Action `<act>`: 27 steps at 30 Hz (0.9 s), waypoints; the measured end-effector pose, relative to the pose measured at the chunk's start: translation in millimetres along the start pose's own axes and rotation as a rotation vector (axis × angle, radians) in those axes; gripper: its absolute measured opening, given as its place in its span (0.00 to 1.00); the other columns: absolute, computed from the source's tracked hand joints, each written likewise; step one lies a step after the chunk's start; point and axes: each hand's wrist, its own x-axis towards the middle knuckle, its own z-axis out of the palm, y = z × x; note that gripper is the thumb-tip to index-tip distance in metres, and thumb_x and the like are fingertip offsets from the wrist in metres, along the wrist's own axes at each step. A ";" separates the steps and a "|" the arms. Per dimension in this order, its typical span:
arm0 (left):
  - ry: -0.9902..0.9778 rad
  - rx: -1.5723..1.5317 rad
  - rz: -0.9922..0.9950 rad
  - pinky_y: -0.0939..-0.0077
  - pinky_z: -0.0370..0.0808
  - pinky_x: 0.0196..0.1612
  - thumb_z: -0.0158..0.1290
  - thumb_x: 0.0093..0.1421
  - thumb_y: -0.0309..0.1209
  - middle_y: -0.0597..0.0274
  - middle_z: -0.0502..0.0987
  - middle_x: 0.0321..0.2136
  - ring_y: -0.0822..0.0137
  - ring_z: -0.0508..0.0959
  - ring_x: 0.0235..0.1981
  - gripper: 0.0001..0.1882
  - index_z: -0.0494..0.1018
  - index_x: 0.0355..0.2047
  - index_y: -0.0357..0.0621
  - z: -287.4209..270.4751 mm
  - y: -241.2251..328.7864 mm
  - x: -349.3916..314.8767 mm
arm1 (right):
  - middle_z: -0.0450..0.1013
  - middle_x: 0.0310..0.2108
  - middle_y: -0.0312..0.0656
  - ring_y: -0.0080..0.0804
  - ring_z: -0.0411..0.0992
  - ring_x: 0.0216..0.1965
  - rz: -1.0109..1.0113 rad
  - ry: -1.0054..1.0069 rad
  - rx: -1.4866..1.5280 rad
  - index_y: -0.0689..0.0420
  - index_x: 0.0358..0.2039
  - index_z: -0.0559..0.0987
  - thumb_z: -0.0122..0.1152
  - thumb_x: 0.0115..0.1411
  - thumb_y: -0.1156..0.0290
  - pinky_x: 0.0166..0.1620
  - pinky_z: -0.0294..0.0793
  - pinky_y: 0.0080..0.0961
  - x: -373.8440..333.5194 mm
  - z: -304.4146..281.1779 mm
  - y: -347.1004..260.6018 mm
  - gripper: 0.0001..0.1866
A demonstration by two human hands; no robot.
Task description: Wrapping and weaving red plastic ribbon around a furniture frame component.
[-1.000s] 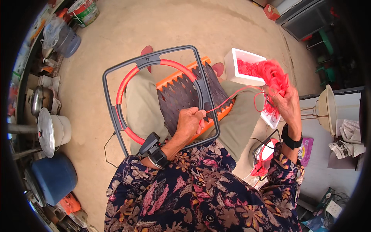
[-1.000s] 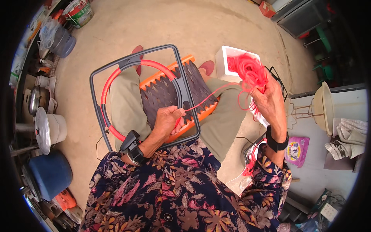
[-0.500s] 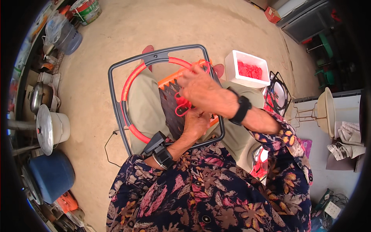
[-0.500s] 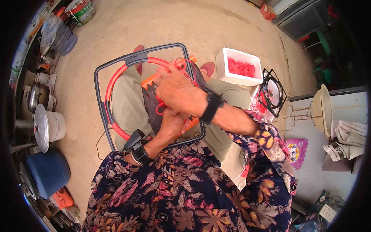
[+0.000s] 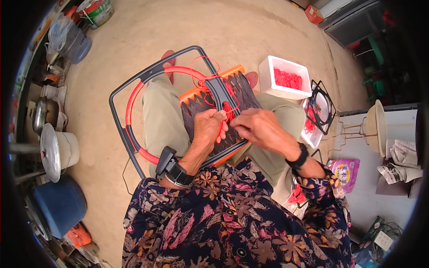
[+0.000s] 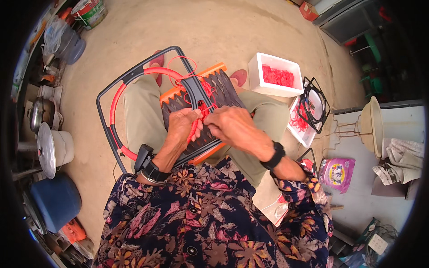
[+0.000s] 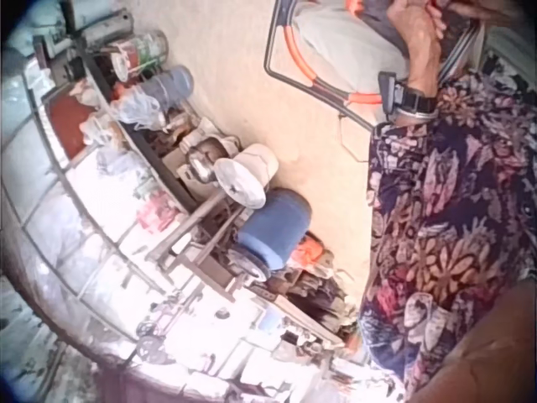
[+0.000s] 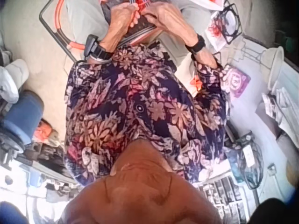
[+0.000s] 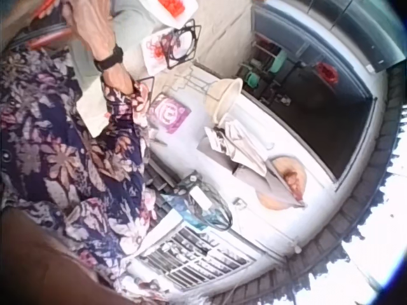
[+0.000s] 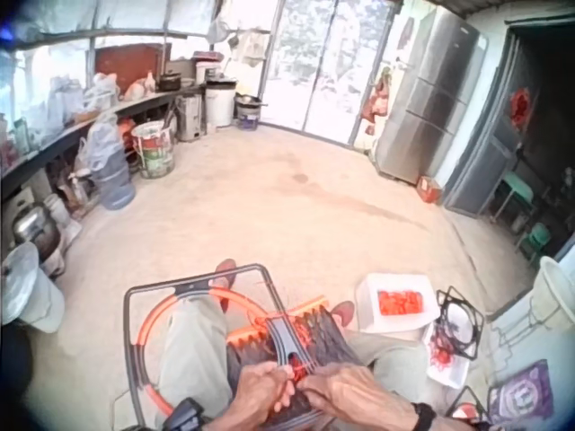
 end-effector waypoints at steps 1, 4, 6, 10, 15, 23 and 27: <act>0.022 -0.025 0.010 0.81 0.59 0.08 0.53 0.60 0.31 0.64 0.70 0.12 0.75 0.67 0.09 0.12 0.71 0.21 0.38 1.9 1.8 0.7 | 0.74 0.24 0.44 0.44 0.73 0.29 -0.047 0.027 -0.172 0.55 0.28 0.79 0.60 0.50 0.70 0.32 0.69 0.37 1.8 13.0 6.2 0.05; 0.158 0.107 0.056 0.81 0.60 0.12 0.55 0.58 0.29 0.69 0.67 0.12 0.79 0.65 0.12 0.14 0.70 0.17 0.38 1.3 5.7 3.4 | 0.74 0.28 0.39 0.37 0.73 0.35 -0.071 -0.005 -0.409 0.50 0.35 0.80 0.58 0.50 0.71 0.39 0.66 0.35 12.2 26.3 9.6 0.10; 0.192 0.122 0.159 0.80 0.60 0.15 0.56 0.57 0.28 0.71 0.66 0.13 0.80 0.64 0.15 0.14 0.70 0.16 0.37 -11.8 -8.6 19.1 | 0.74 0.28 0.39 0.36 0.73 0.34 -0.108 -0.066 -0.551 0.49 0.38 0.80 0.54 0.53 0.71 0.41 0.65 0.34 23.5 27.6 10.1 0.12; 0.280 -0.003 0.222 0.79 0.60 0.21 0.57 0.55 0.26 0.74 0.65 0.14 0.81 0.61 0.20 0.13 0.72 0.15 0.34 -7.4 -14.0 29.4 | 0.75 0.30 0.40 0.35 0.74 0.36 -0.106 -0.242 -0.853 0.54 0.39 0.78 0.52 0.55 0.70 0.47 0.62 0.38 40.9 42.7 10.7 0.12; 0.306 -0.089 0.040 0.82 0.60 0.21 0.57 0.58 0.27 0.72 0.68 0.14 0.80 0.63 0.17 0.12 0.74 0.19 0.35 0.6 3.1 15.8 | 0.75 0.31 0.41 0.36 0.74 0.37 -0.116 -0.386 -0.862 0.54 0.34 0.80 0.56 0.54 0.69 0.48 0.63 0.39 50.2 47.1 20.1 0.09; 0.189 -0.221 0.054 0.78 0.63 0.11 0.54 0.60 0.27 0.62 0.73 0.15 0.73 0.68 0.10 0.10 0.72 0.22 0.36 -11.3 4.7 4.0 | 0.73 0.37 0.40 0.31 0.71 0.42 0.187 0.173 0.857 0.57 0.47 0.74 0.53 0.59 0.77 0.47 0.71 0.28 -17.9 -53.5 -20.3 0.15; 0.041 -0.184 -0.021 0.78 0.65 0.11 0.52 0.61 0.27 0.55 0.76 0.18 0.69 0.71 0.10 0.08 0.71 0.26 0.35 -13.4 -0.8 1.1 | 0.63 0.27 0.34 0.22 0.62 0.26 0.057 0.577 1.458 0.58 0.47 0.69 0.49 0.63 0.70 0.31 0.68 0.20 -83.1 -74.4 -4.7 0.13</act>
